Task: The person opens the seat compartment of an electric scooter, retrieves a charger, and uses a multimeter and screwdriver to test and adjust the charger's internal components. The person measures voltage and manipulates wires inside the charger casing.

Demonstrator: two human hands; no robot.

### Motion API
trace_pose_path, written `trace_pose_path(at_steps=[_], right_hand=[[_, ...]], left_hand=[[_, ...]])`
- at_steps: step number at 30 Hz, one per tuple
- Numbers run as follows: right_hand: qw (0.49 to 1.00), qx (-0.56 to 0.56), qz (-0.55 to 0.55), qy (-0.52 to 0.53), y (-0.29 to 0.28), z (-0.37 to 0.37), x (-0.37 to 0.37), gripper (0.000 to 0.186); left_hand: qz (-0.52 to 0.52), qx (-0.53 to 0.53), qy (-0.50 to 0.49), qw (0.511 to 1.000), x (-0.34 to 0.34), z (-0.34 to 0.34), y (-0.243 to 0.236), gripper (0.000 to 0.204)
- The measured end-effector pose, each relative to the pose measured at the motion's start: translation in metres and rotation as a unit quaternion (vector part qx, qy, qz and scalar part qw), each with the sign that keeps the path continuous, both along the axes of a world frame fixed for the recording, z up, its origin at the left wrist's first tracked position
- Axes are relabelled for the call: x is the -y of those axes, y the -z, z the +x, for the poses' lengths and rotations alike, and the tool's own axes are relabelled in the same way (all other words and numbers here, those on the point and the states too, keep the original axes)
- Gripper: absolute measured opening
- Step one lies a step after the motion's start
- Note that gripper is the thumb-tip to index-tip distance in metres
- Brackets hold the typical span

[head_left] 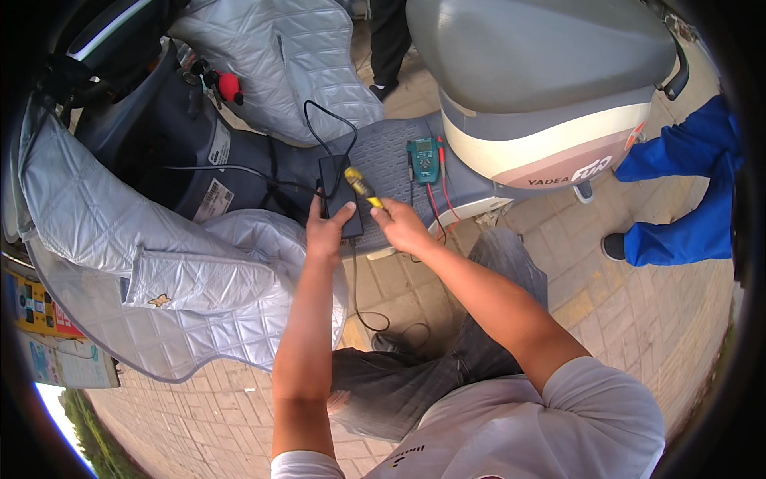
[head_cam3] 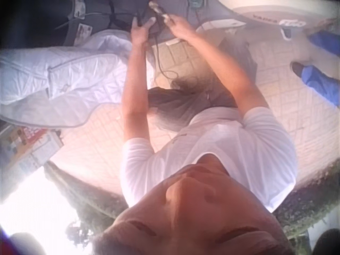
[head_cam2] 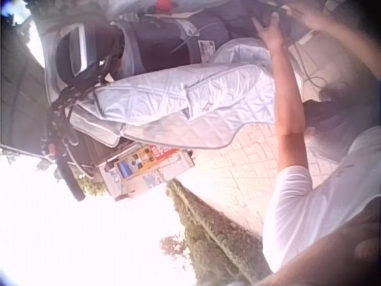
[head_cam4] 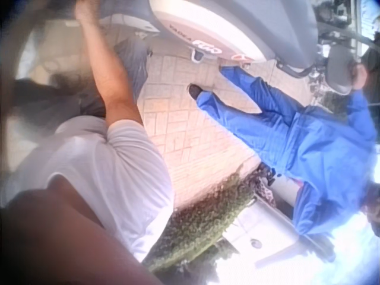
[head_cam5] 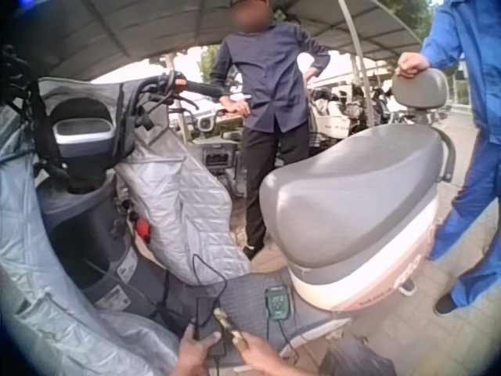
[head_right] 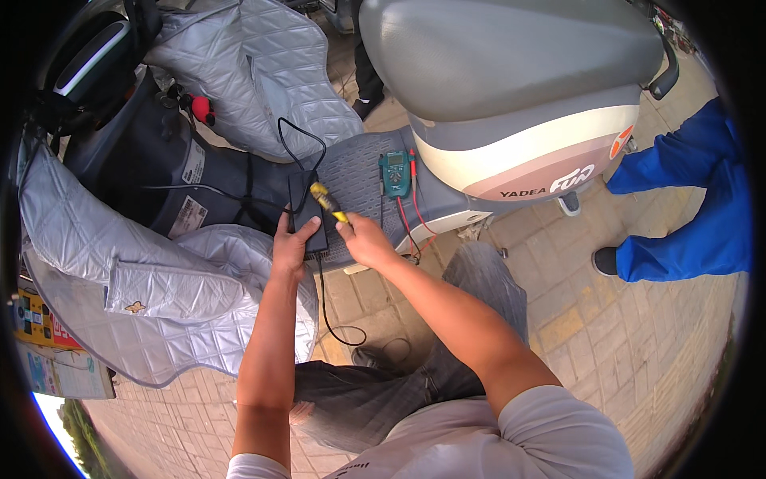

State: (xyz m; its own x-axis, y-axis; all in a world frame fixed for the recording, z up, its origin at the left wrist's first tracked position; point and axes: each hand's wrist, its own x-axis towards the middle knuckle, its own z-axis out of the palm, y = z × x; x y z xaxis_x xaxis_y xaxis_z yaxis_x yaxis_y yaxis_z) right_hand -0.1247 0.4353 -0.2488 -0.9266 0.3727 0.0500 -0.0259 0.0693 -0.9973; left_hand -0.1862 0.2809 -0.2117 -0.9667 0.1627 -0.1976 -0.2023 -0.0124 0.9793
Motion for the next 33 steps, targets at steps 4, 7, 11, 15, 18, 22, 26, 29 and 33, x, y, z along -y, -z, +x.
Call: trace_pose_path(at_steps=[4,7,11,15,18,22,26,29,33], right_hand=[[0.998,0.019,-0.053,-0.017,-0.014,0.004,-0.008,0.026],[0.992,0.021,-0.123,-0.020,-0.016,0.009,-0.017,0.025],[0.964,0.020,-0.263,-0.030,-0.027,0.001,-0.026,0.026],[0.935,-0.098,-0.341,0.032,-0.047,-0.017,-0.024,0.028],[0.935,-0.157,-0.319,0.009,-0.056,-0.021,-0.030,0.026],[0.956,-0.205,-0.211,-0.019,-0.070,-0.019,-0.026,0.027],[0.967,-0.253,-0.031,-0.029,-0.072,-0.016,-0.027,0.031],[0.966,-0.255,0.024,-0.033,-0.068,-0.015,-0.030,0.032],[0.950,-0.289,0.109,-0.037,-0.068,-0.017,-0.036,0.030]], left_hand=[[0.111,0.076,0.035,0.990,0.012,0.008,-0.012,0.071],[0.200,0.124,0.073,0.969,0.023,0.009,-0.011,0.065],[0.256,0.163,0.103,0.947,0.022,0.015,-0.015,0.055],[0.269,0.159,0.140,0.939,0.025,0.016,-0.011,0.052],[0.271,0.142,0.155,0.939,0.028,0.017,-0.008,0.054],[0.268,0.142,0.164,0.939,0.030,0.018,-0.011,0.058],[0.265,0.137,0.180,0.937,0.029,0.020,-0.015,0.063],[0.259,0.129,0.185,0.939,0.026,0.019,-0.016,0.065],[0.257,0.126,0.186,0.940,0.022,0.020,-0.018,0.066]])
